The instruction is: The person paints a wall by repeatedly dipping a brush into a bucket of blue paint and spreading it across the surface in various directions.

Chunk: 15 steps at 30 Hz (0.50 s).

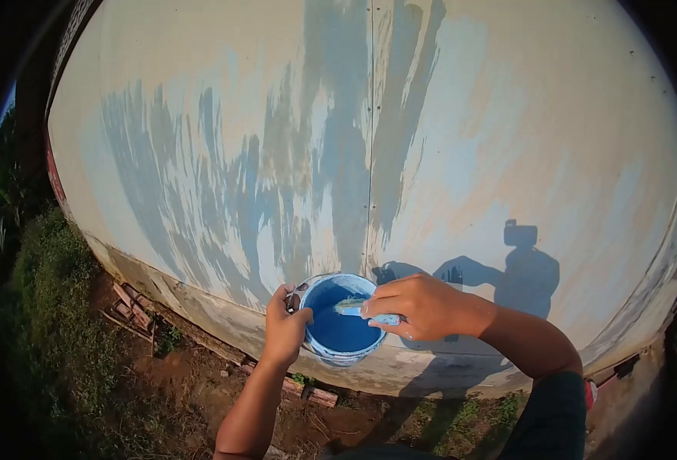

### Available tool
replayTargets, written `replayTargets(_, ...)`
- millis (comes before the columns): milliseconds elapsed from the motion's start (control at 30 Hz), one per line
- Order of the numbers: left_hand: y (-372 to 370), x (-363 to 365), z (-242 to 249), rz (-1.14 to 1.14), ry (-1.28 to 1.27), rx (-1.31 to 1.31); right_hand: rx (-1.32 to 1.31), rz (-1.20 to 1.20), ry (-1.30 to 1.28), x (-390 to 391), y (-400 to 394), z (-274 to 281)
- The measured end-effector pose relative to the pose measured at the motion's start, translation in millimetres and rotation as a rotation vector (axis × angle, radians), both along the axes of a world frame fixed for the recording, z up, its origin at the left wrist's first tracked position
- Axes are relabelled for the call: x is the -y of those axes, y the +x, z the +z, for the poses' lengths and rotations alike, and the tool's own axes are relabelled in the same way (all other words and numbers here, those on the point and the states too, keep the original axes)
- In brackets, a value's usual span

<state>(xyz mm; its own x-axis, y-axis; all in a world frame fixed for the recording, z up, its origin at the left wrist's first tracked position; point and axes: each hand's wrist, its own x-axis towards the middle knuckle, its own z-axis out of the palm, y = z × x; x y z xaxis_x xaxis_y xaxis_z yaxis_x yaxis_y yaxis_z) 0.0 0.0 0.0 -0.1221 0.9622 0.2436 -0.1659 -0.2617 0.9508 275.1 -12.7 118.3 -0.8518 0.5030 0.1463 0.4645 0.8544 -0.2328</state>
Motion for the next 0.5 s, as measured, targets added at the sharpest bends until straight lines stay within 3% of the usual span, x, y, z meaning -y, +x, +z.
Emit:
replayTargets(67,4,-10,9,0.01,0.017,0.089,-0.173,0.171,0.254,-13,4,-3)
replayTargets(100,43,14,11,0.017,-0.017,0.069,-0.196,0.17,0.222,7,44,-7)
replayTargets(167,73,5,19,0.042,0.021,0.077,-0.151,0.183,0.396,5,73,6)
replayTargets(300,129,0,8,0.072,0.004,0.041,-0.214,0.188,0.432,2,128,11)
replayTargets(367,159,2,8,0.074,0.009,0.054,-0.225,0.142,0.732,-1,150,19)
replayTargets(433,188,5,1,0.092,0.013,0.065,-0.212,0.117,0.789,-4,172,29)
replayTargets(500,209,2,-3,0.078,0.072,0.076,-0.152,-0.017,1.11,-17,192,38)
